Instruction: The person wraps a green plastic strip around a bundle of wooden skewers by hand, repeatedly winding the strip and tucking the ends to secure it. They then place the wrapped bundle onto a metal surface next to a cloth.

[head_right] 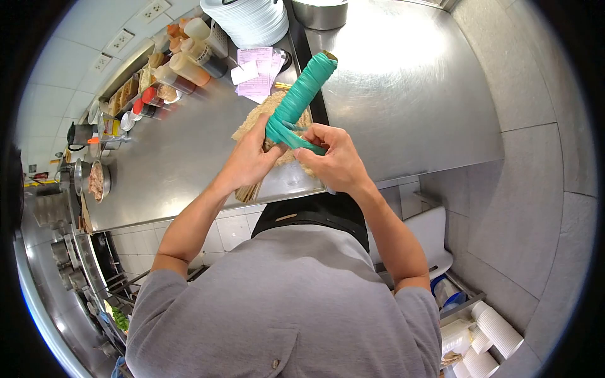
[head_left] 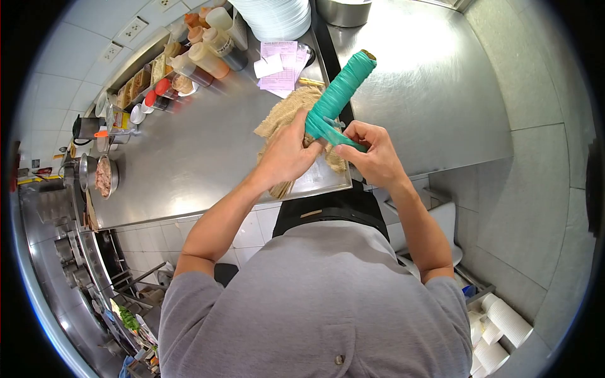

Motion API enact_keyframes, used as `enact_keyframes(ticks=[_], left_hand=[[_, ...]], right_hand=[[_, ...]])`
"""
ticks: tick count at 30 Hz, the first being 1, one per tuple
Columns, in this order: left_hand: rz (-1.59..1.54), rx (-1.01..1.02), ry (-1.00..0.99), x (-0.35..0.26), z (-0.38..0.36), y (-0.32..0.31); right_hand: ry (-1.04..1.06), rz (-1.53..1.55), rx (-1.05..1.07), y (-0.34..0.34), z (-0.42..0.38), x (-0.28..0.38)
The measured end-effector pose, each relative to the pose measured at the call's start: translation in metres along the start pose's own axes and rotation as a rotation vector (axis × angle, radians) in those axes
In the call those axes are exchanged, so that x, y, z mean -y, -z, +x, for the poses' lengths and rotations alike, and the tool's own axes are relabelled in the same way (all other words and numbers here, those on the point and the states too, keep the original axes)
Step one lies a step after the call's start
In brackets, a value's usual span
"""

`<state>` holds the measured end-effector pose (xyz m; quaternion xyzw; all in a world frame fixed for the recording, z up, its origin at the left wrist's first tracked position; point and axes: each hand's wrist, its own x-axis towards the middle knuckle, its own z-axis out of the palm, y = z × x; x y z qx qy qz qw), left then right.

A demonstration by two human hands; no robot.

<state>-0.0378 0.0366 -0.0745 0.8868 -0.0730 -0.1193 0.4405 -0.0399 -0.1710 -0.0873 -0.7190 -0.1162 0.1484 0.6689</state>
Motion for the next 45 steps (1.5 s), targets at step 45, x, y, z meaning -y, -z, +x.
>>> enact_keyframes(ticks=[45], left_hand=[[-1.054, 0.433, 0.384, -0.01, -0.026, -0.043]], right_hand=[[0.114, 0.3, -0.317, 0.003, -0.082, -0.002]])
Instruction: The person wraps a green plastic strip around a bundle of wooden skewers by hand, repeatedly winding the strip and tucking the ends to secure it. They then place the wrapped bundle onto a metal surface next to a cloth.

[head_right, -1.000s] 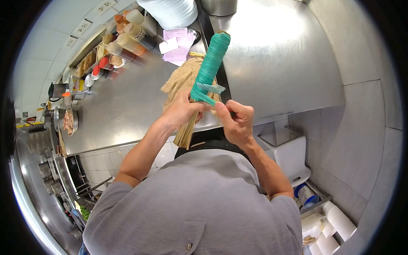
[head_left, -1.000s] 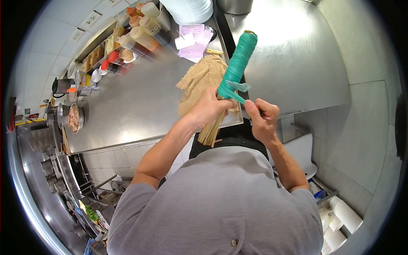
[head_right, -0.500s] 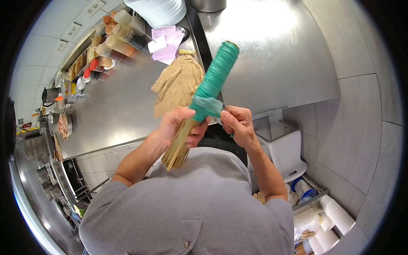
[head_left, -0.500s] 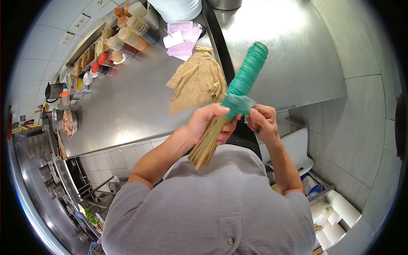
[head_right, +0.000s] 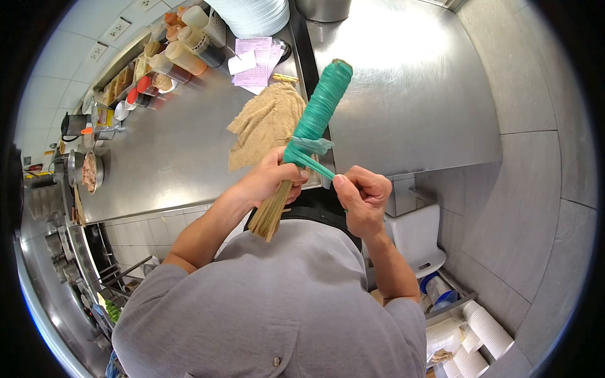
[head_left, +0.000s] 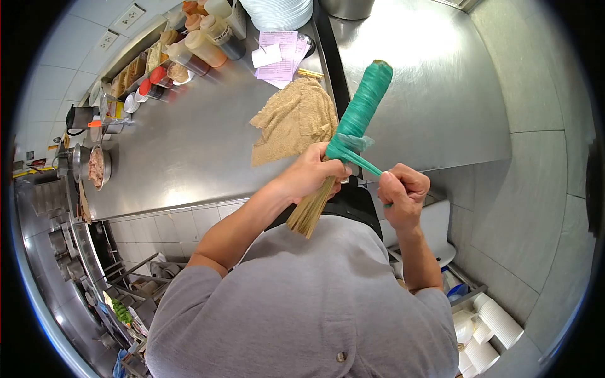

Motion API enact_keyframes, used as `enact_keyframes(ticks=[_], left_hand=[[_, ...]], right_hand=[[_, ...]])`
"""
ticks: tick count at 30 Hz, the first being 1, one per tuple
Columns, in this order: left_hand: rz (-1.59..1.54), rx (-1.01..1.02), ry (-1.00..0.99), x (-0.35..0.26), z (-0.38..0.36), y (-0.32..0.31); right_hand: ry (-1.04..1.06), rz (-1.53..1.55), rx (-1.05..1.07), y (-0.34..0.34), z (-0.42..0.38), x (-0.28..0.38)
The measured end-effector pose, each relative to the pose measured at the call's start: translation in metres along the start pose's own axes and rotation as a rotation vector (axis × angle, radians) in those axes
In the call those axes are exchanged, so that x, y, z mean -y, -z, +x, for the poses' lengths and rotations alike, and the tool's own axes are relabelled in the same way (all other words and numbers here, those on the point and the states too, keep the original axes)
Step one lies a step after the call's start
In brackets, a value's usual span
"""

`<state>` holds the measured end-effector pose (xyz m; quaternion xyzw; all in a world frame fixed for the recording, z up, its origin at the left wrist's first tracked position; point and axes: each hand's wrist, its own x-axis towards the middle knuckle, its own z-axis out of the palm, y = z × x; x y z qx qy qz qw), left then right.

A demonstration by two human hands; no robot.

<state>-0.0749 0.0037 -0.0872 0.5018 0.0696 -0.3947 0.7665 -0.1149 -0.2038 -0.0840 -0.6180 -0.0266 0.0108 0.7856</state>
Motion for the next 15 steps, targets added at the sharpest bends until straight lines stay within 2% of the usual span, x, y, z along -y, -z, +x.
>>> enact_keyframes(ticks=[2, 5, 8, 9, 11, 14, 15], left_hand=[[-0.092, 0.104, 0.005, -0.018, -0.017, -0.008], [-0.211, 0.365, 0.054, -0.022, -0.027, -0.015], [-0.194, 0.477, 0.118, -0.022, -0.027, -0.013], [-0.049, 0.489, 0.073, -0.024, -0.027, -0.012], [0.238, 0.509, -0.009, -0.032, -0.028, -0.012], [0.731, 0.568, -0.38, -0.043, -0.031, -0.011], [0.929, 0.547, -0.176, -0.067, -0.041, -0.018]], right_hand=[[-0.03, 0.087, 0.047, 0.007, 0.001, -0.003], [-0.081, 0.282, 0.188, 0.015, 0.007, -0.011], [-0.27, 0.418, 0.321, 0.024, 0.012, -0.028], [-0.346, 0.322, 0.333, 0.019, 0.016, -0.02], [-0.176, 0.392, 0.452, 0.017, 0.023, -0.037], [-0.424, 0.264, 0.692, 0.013, 0.05, -0.025], [-0.481, 0.183, 0.742, 0.008, 0.057, -0.011]])
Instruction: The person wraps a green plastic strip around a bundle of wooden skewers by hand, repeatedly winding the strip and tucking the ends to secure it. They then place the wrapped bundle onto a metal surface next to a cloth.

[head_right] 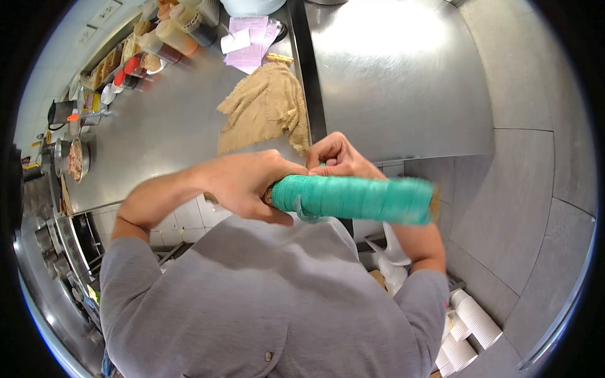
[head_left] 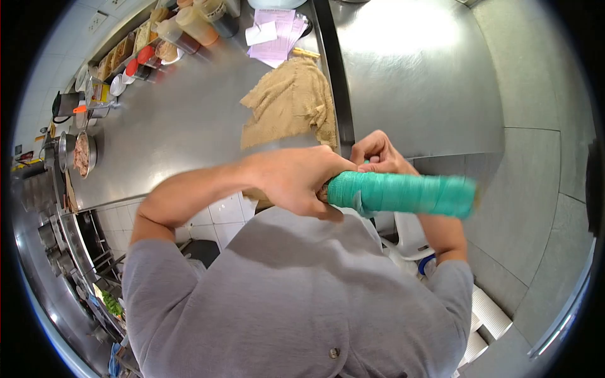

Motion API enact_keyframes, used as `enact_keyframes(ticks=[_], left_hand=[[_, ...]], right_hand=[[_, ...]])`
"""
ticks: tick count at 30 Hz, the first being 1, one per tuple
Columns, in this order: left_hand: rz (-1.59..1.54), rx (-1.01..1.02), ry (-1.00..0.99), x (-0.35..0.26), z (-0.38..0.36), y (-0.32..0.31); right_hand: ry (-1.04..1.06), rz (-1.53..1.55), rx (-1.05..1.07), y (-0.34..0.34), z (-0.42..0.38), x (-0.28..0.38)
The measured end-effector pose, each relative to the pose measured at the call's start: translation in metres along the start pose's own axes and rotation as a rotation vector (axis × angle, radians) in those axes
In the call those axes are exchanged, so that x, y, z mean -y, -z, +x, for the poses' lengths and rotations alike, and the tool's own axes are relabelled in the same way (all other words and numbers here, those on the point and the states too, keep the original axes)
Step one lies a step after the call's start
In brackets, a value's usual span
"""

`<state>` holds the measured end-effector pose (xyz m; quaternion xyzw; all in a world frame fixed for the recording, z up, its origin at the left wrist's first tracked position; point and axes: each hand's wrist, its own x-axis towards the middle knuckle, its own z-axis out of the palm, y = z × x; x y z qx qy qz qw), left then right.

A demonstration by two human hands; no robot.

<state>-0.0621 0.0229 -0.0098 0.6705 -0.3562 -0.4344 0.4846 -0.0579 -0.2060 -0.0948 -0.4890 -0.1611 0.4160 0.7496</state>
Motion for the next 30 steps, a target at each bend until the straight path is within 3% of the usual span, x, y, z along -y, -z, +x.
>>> enact_keyframes(ticks=[4, 7, 12, 15, 20, 26, 30], left_hand=[[0.647, 0.168, 0.304, 0.018, 0.003, 0.005], [0.842, 0.039, 0.305, 0.056, 0.004, 0.007], [0.92, -0.151, 0.38, 0.095, -0.003, 0.015], [0.944, -0.24, 0.429, 0.141, -0.003, 0.012], [0.992, -0.415, 0.451, 0.164, -0.011, 0.017], [1.029, -0.468, 0.34, 0.182, -0.013, 0.021], [0.981, -0.474, 0.33, 0.189, -0.014, 0.022]], right_hand=[[-0.21, -0.305, 0.085, 0.015, 0.024, -0.001], [-0.253, -0.597, 0.013, 0.01, 0.047, 0.003], [-0.17, -1.047, -0.084, -0.008, 0.076, 0.001], [0.02, -1.08, -0.162, 0.0, 0.095, -0.045], [-0.302, -1.206, -0.198, -0.014, 0.122, -0.039], [-0.325, -1.53, -0.117, -0.02, 0.124, -0.039], [-0.308, -1.519, -0.143, -0.016, 0.126, -0.056]])
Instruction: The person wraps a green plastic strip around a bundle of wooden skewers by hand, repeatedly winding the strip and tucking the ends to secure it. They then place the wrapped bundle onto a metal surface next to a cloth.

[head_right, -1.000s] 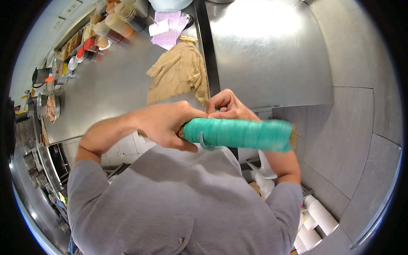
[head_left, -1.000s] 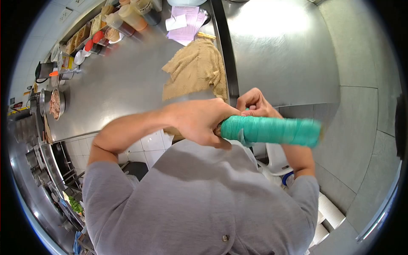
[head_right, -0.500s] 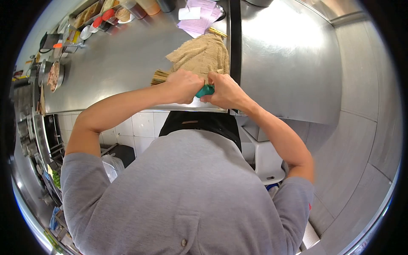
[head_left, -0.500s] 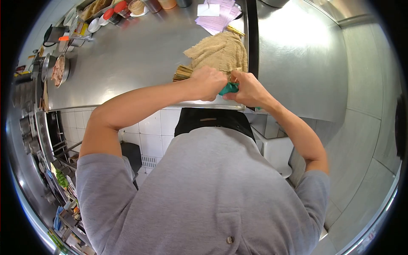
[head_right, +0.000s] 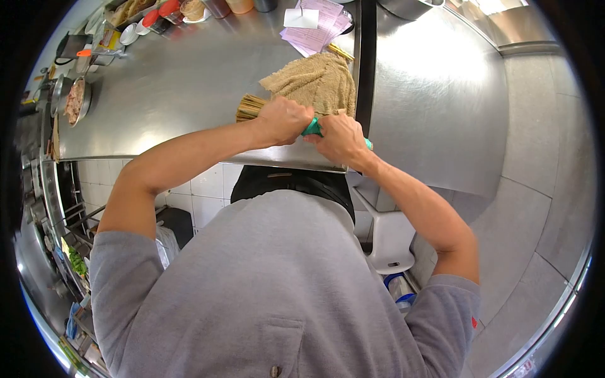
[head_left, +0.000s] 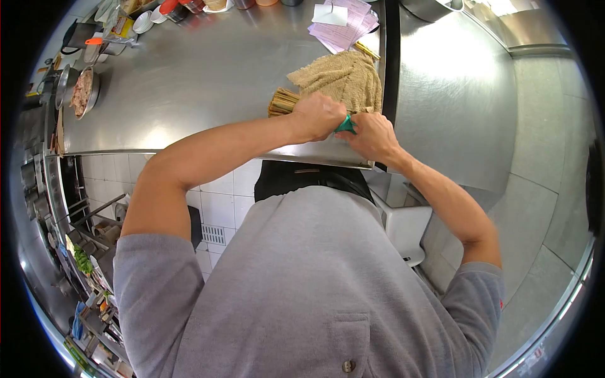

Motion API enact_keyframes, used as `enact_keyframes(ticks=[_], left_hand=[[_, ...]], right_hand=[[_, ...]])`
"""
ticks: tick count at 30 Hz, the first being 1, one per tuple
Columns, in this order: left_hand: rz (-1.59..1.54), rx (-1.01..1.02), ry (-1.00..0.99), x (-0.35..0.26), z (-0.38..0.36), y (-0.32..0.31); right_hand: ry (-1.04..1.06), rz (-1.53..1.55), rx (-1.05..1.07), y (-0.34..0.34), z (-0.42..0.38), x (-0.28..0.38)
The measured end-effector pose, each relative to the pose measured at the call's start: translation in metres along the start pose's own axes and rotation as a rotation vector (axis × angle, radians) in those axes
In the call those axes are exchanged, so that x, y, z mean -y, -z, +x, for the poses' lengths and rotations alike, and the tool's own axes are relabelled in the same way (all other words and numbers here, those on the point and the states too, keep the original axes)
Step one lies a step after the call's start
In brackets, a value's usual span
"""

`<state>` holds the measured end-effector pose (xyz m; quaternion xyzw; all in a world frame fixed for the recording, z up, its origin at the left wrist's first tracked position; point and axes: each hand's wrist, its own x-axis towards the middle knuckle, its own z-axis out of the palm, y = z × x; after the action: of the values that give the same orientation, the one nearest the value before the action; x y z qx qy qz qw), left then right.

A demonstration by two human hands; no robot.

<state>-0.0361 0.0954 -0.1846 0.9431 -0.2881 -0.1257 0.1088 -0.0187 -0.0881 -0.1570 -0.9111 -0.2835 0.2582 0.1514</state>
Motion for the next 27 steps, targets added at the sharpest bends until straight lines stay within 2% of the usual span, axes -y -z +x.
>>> enact_keyframes(ticks=[2, 8, 10, 13, 16, 18, 22, 27], left_hand=[[-0.033, 0.047, 0.019, 0.003, 0.0, -0.001], [-0.108, 0.267, 0.003, 0.01, 0.008, 0.014], [-0.115, 0.356, 0.003, 0.014, 0.011, 0.016], [-0.17, 0.38, -0.016, 0.019, 0.006, -0.006], [-0.235, 0.371, -0.039, 0.022, 0.001, -0.012], [-0.301, 0.295, -0.05, 0.021, -0.012, -0.003], [-0.414, 0.162, -0.148, 0.028, -0.029, -0.012], [-0.432, 0.037, -0.121, 0.023, -0.035, -0.023]], right_hand=[[0.049, 0.041, -0.083, -0.012, 0.0, -0.003], [0.213, -0.079, -0.145, -0.025, 0.004, -0.011], [0.23, -0.099, -0.129, -0.029, 0.006, -0.013], [0.221, -0.114, -0.075, -0.03, 0.001, -0.008], [0.178, -0.088, -0.015, -0.025, 0.0, -0.004], [0.158, -0.067, 0.017, -0.023, -0.004, 0.0], [0.184, -0.084, -0.145, -0.052, -0.016, -0.004], [0.18, -0.085, -0.293, -0.064, -0.023, 0.004]])
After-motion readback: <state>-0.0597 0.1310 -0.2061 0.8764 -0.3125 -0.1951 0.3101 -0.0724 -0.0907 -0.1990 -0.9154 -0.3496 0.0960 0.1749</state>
